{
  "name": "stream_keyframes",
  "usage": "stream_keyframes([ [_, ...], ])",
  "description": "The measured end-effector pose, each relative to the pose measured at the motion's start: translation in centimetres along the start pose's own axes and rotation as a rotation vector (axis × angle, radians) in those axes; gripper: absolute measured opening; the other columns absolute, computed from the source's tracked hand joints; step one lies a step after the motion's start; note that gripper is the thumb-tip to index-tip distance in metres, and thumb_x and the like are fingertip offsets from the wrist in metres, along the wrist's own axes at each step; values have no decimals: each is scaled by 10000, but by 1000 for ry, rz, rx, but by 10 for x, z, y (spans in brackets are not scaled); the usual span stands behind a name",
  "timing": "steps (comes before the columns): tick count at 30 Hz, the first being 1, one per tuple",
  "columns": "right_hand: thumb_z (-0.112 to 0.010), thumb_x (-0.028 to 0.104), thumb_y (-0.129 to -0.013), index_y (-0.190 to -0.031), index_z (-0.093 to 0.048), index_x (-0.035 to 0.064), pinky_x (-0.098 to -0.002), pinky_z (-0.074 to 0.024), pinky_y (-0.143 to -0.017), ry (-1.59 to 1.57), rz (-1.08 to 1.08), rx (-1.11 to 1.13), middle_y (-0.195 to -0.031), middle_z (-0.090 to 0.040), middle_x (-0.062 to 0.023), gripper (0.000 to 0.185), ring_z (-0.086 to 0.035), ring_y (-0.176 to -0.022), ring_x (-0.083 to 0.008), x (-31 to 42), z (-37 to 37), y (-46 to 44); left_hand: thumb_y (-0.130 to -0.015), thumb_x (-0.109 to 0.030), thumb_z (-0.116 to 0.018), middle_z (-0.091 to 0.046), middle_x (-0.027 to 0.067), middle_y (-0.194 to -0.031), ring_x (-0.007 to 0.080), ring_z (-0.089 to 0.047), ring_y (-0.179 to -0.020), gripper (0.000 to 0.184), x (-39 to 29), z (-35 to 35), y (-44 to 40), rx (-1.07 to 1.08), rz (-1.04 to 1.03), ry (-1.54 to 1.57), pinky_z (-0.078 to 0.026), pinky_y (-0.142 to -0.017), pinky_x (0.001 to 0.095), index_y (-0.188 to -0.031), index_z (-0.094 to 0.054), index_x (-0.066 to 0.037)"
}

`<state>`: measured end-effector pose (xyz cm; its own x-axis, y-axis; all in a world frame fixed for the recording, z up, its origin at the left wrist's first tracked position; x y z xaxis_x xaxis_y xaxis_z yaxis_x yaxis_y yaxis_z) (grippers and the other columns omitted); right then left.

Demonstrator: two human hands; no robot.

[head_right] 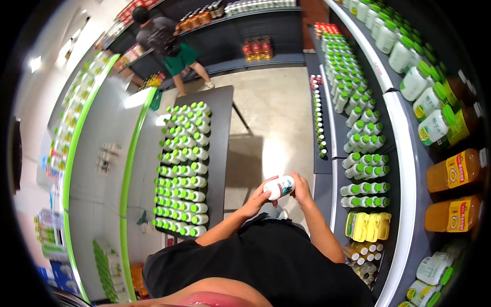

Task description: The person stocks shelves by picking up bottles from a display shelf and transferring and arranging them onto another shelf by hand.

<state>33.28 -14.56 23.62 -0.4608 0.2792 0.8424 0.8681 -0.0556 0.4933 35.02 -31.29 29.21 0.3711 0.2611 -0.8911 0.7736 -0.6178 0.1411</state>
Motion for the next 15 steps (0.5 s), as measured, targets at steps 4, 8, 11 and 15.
stream_keyframes([
  [4,-471,503,-976,-808,-631,68,-241,-332,-333,-55,-57,-91,-551,-554,-31,493,-492,-395,-109,-10,24,-25,-1027,-332,-491,-595,89,-1117,152,-591,-839,567,2,19,-58,97,103,24,-512,-790,302,-1505,-341,-67],
  [8,-455,490,-988,-947,-610,13,-262,-456,-383,-140,-87,-96,-668,-619,-86,503,-621,-511,-170,17,42,-71,-1014,-232,-481,-645,97,-1043,157,-621,-758,453,1,47,-138,3,16,-69,-523,-726,300,-1422,-453,-36],
  [11,-438,509,-992,-969,-615,26,-295,-496,-429,-184,-30,-171,-687,-628,-86,515,-623,-524,-177,54,58,-126,-1017,-215,-474,-650,100,-1044,148,-618,-749,437,-17,58,-212,69,-1,-59,-521,-714,296,-1414,-463,-33],
  [15,-393,516,-1002,-1012,-644,25,-316,-541,-473,-175,-41,-256,-696,-656,-103,551,-620,-496,-191,102,78,-186,-1021,-175,-484,-657,81,-1090,135,-631,-795,399,-62,74,-310,69,-72,-56,-526,-688,277,-1393,-495,-33],
])
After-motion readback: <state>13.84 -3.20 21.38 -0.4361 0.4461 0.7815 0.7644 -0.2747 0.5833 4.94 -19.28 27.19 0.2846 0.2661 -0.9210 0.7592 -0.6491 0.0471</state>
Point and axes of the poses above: each hand's wrist, its own y-axis away from the middle knuckle, its own z-axis out of the back of the hand, x = y × z, the point moved 6 cm from there along -y, towards the middle knuckle
